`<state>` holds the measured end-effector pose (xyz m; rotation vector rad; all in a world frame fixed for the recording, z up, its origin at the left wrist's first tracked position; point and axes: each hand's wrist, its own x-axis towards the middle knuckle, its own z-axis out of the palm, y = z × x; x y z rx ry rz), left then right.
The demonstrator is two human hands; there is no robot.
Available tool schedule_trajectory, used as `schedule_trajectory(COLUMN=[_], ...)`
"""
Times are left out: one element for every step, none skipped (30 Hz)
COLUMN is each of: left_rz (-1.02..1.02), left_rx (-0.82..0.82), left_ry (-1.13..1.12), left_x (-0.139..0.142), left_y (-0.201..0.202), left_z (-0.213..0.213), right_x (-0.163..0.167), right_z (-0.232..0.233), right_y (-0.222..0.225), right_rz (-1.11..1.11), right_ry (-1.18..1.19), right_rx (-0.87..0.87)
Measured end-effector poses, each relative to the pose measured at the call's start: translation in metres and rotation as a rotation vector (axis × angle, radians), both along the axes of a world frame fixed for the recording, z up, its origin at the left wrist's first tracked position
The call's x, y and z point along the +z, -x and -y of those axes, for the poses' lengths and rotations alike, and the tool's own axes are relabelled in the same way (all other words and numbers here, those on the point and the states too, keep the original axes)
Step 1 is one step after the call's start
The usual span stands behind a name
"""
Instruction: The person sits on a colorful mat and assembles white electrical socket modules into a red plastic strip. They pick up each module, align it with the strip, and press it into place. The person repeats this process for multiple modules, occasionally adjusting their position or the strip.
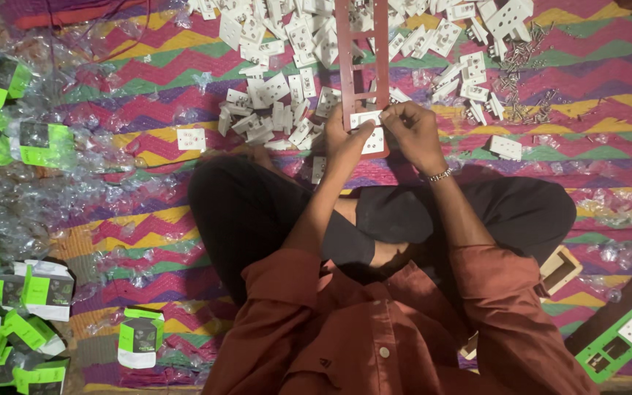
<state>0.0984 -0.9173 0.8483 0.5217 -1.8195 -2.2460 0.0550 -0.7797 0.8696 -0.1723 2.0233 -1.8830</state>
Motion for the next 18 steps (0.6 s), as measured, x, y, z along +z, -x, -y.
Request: schedule_trajectory(left_rz=[-0.005, -0.011, -0.012, -0.013, -0.012, -0.020, -0.029, -0.039, -0.034, -0.029, -0.023, -0.023, -0.024, -0.025, -0.014, -0.004, 0.005, 0.028], left_rx=[-0.007, -0.014, -0.011, -0.008, -0.004, 0.004, 0.011, 0.018, 0.023, 0.026, 0.028, 0.034, 0.039, 0.044, 0.045, 0.046, 0.045, 0.030], left_ry=[-0.002, -0.005, 0.000, 0.006, 0.011, 0.020, 0.030, 0.041, 0.011, -0.019, -0.050, -0.053, -0.058, -0.062, -0.046, -0.029, -0.011, 0.001], left_x=[0.000, -0.001, -0.002, -0.002, -0.004, -0.005, -0.007, -0.008, -0.010, -0.012, -0.013, -0.014, -0.013, -0.014, -0.015, -0.015, -0.016, -0.017], left_y=[-0.003, -0.003, -0.005, -0.007, -0.008, -0.006, -0.007, -0.006, -0.003, 0.001, 0.006, 0.011, 0.016, 0.020, 0.024, 0.027, 0.030, 0.032], left_z=[-0.001, -0.003, -0.004, -0.004, -0.006, -0.007, -0.009, -0.009, -0.011, -0.014, -0.017, -0.020, -0.022, -0.023, -0.025, -0.025, -0.026, -0.025], right_x=[-0.002, -0.003, -0.004, -0.004, -0.006, -0.007, -0.008, -0.008, -0.010, -0.011, -0.012, -0.013, -0.014, -0.015, -0.014, -0.014, -0.016, -0.016], right_z=[-0.002, -0.003, -0.004, -0.005, -0.006, -0.007, -0.009, -0.009, -0.012, -0.014, -0.016, -0.018, -0.020, -0.022, -0.024, -0.024, -0.026, -0.027], right_y=[-0.002, -0.002, -0.005, -0.006, -0.007, -0.006, -0.006, -0.005, -0.002, 0.002, 0.006, 0.010, 0.014, 0.018, 0.021, 0.025, 0.027, 0.030], right_rz=[0.027, 0.039, 0.048, 0.058, 0.004, -0.050, -0.106, -0.096, -0.085, -0.073, -0.074, -0.075, -0.078, -0.045, -0.011, 0.021, 0.029, 0.037], right_ry=[0.024, 0.023, 0.023, 0.023, 0.017, 0.011, 0.005, 0.030, 0.055, 0.081, 0.086, 0.091, 0.095, 0.089, 0.085, 0.081, 0.072, 0.062], right_rx=[0.004, -0.004, -0.012, -0.020, -0.017, -0.014, -0.012, -0.010, -0.009, -0.010, 0.006, 0.021, 0.036, 0.026, 0.017, 0.009, 0.013, 0.013])
